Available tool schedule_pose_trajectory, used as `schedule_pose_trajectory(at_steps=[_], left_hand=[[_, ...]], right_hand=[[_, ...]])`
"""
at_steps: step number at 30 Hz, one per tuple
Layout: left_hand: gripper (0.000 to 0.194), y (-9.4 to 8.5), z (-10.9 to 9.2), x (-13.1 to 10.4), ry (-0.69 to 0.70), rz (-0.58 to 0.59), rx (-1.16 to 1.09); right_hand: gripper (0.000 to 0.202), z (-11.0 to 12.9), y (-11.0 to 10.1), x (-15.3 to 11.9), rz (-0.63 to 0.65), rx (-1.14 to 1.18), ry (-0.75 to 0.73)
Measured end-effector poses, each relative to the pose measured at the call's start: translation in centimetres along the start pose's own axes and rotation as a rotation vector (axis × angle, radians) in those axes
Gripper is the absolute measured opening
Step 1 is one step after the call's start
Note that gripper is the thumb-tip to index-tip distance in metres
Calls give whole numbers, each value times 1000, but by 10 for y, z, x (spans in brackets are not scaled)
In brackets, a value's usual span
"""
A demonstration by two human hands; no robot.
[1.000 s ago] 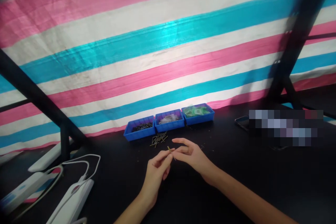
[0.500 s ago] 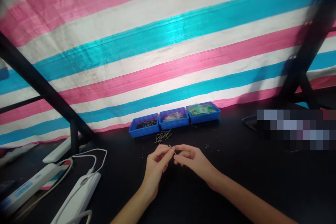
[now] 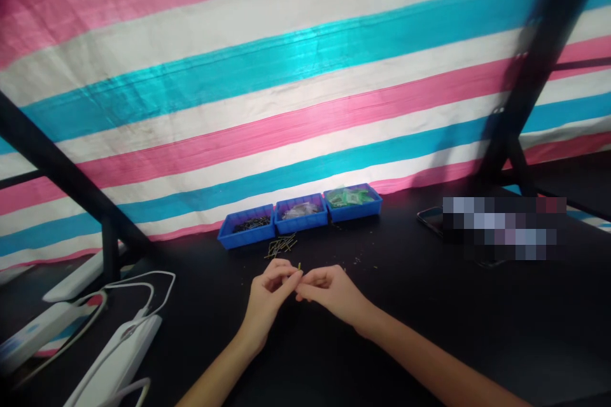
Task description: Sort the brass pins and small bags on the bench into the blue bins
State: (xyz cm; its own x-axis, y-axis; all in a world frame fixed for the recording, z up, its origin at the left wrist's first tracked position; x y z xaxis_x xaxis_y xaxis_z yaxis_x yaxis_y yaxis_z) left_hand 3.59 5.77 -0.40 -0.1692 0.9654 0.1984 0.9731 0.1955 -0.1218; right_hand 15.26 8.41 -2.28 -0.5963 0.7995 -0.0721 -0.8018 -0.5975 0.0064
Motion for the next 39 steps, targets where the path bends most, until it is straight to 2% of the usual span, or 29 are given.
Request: schedule_pose_trajectory(at_steps=[4,12,17,22,24,29,35,39], left_hand=[[20,-1,1,0,-26,-20,-24],[22,-4,3,1,-33,-55,-16],[20,3,2,-1,-3,-5,54],[18,20,-1,-6,34,154,138],[19,22,1,-8,22,175,133],[22,12,0,-4,40,73,127],[23,-1,0,1,61,-49,132],[25,-8,5,3,75,-131,99]], right_hand=[[24,4,-4,-1,-44,-19,-18],[24,15,-22,-3,-213,2,-67],[24,13,-25,-1,-260,8,-95],[20,16,-25,1,-219,-223,-196],[19,16,-29,2,-222,-299,-203],[26,13,-43,9,-266,-331,-226],[29,2,-40,17,-229,-349,-231],[32,2,-42,20,-263,-306,-177]])
Point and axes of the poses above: each hand's wrist, its own x-axis towards the middle knuckle, its own y-axis out of the palm, z = x × y, the point moved 7 cm from there along x, towards the middle knuckle, and after that the axes turned 2 degrees about y, right-handed, at the moved point
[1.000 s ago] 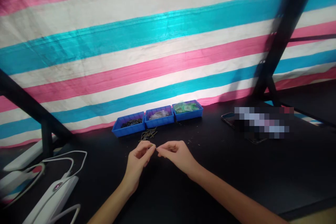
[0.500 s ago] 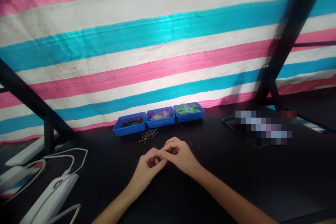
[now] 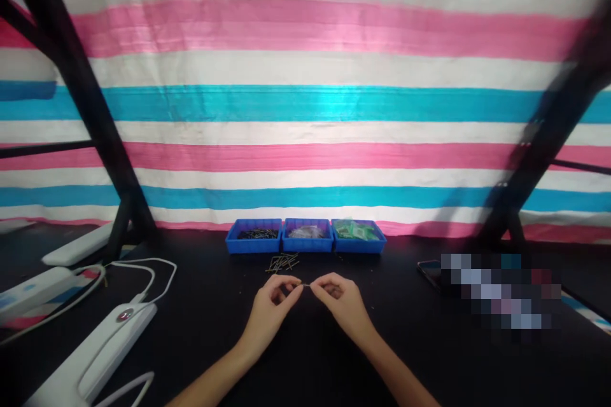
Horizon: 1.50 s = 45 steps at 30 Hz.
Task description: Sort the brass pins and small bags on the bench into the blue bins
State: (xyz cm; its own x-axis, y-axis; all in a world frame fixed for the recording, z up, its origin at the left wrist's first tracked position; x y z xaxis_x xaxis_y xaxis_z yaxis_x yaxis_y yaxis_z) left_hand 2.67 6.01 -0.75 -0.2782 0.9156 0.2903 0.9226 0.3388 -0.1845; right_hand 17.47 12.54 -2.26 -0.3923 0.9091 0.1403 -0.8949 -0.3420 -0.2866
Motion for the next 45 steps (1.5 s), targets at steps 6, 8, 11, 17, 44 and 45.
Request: schedule_pose_trajectory(at_steps=[6,8,11,17,44,45], left_hand=[[26,-4,0,-1,-66,-55,-152],[23,-1,-7,-5,-58,-15,-184],[22,8,-19,-12,-25,76,-172],[31,20,-28,-26,80,209,-4],[23,-37,-28,14,262,-123,950],[23,-39,-24,16,244,-114,1000]], right_hand=[[40,8,-5,10,-91,29,41],[42,9,-3,13,-87,31,54],[44,10,3,17,-75,50,63],[40,22,19,38,-22,47,-1],[26,29,47,58,189,-732,-488],[26,32,49,57,192,-732,-497]])
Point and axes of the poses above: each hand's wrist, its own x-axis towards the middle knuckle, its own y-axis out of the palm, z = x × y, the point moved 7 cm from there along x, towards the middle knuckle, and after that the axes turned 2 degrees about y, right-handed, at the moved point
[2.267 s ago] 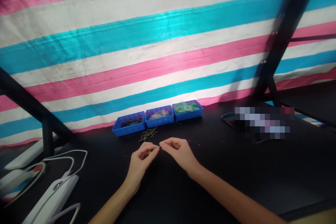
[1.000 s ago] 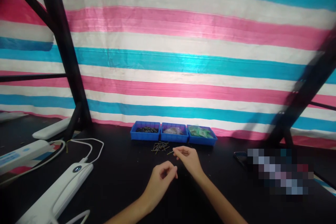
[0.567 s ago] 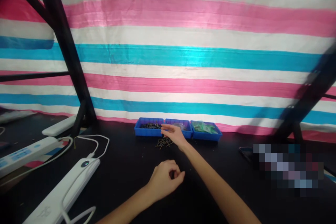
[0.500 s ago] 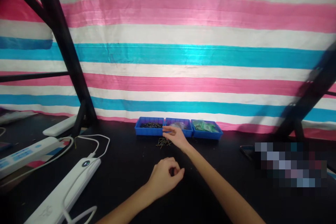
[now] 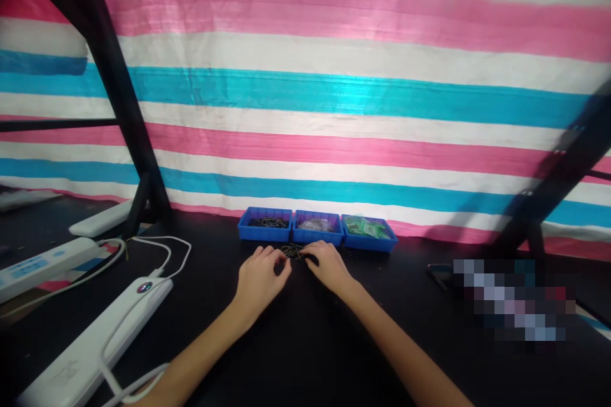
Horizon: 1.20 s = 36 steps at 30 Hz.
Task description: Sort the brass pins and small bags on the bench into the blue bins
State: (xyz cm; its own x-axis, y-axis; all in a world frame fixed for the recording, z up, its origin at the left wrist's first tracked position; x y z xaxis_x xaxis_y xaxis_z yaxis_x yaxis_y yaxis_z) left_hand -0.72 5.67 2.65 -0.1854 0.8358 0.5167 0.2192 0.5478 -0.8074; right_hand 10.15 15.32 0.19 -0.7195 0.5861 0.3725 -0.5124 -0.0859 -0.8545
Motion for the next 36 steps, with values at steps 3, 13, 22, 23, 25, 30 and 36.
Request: schedule_pose_trajectory(at_steps=[3,13,22,23,25,30,36], left_hand=[[21,13,11,1,-23,89,117],[20,25,29,5,-44,179,163],[21,23,33,8,-93,90,-5],[21,22,34,9,-102,79,-18],[21,18,35,10,-112,56,-42],[26,8,37,11,-204,6,-302],[31,2,33,13,-342,-105,-980]], right_hand=[[26,14,0,3,-6,2,-25],[28,41,20,6,-6,-220,-112],[25,39,30,8,-88,-492,-166],[22,39,30,9,-88,-503,-181],[16,40,29,12,-88,-513,-203],[10,40,18,16,-94,-461,-203],[11,27,-14,-8,-277,112,102]])
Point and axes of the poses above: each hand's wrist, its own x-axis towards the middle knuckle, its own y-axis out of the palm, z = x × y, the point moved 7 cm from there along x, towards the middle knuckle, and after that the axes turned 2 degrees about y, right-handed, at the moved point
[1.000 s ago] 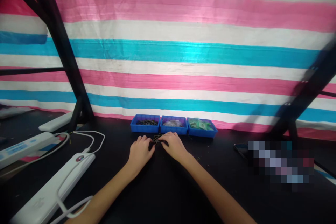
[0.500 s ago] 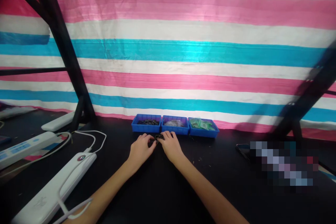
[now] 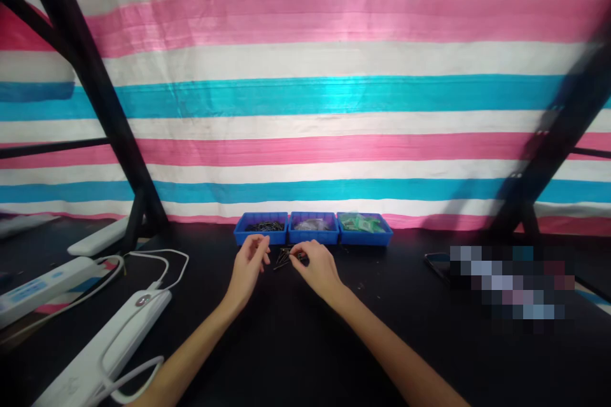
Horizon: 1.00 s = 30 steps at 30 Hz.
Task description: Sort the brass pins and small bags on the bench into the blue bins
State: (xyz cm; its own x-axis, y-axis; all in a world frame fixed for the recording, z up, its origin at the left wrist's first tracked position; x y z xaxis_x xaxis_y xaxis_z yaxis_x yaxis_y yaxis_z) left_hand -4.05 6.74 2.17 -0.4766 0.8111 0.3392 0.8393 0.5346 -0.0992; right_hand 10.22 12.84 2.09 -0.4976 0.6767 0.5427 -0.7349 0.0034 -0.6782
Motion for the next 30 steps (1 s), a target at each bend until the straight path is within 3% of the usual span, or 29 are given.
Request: schedule_pose_trajectory(at_steps=[5,8,14,21,25,30], left_hand=[[37,34,-5,-18,-78,308,-108],[30,43,-2,-30,-140,361,-87],[23,45,-1,-37,-196,340,-84],[26,50,3,-40,-262,379,-104],[25,51,8,-41,-269,393,-108],[26,46,7,-38,-265,327,-105]], right_hand=[[26,-20,-8,-31,-2,649,438],[30,-19,-9,-45,44,842,549],[28,-12,-9,-57,140,943,572],[26,-6,1,-60,208,877,491],[25,-3,1,-62,193,839,471],[21,-7,-6,-60,104,840,481]])
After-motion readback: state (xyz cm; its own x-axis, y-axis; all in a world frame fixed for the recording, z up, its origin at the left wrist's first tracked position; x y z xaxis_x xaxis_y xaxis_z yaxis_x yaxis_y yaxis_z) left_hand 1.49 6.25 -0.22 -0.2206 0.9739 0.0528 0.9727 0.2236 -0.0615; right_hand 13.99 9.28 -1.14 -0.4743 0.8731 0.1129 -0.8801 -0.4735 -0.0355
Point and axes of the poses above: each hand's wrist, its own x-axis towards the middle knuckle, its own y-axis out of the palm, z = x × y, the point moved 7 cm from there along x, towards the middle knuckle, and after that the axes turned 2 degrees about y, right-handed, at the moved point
